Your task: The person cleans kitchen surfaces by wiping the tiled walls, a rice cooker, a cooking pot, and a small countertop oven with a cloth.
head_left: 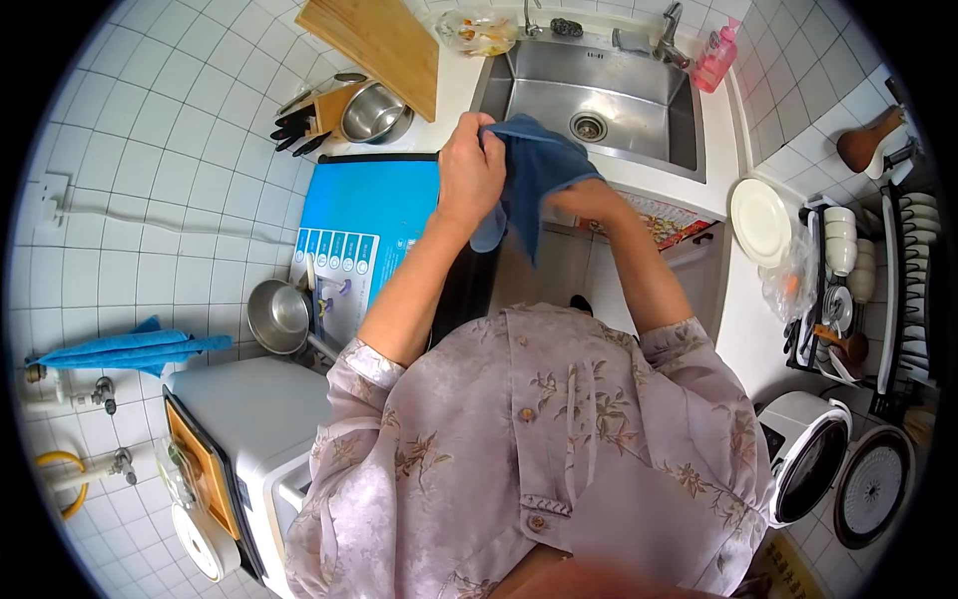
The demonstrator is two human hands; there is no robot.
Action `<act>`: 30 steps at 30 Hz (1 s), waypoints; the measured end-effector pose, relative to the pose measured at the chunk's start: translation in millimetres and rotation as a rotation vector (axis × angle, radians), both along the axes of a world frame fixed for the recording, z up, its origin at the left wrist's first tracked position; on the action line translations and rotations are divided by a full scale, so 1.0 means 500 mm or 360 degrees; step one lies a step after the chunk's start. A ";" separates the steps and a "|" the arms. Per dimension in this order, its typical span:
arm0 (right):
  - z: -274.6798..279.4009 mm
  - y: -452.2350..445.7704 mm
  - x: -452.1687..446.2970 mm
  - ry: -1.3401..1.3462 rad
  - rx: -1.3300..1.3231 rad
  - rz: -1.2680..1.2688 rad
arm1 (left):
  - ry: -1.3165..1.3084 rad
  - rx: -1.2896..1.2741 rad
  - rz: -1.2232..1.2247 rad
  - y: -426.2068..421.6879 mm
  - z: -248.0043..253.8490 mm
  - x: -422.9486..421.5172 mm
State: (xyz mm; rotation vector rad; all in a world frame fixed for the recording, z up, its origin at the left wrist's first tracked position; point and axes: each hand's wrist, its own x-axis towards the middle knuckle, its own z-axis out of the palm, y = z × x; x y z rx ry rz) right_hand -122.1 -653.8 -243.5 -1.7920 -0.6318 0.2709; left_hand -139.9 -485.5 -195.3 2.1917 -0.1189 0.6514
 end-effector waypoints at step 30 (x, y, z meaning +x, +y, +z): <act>-0.011 -0.024 0.035 0.0548 0.0628 -0.0125 | 0.1003 -0.1075 -0.0476 0.024 -0.004 -0.014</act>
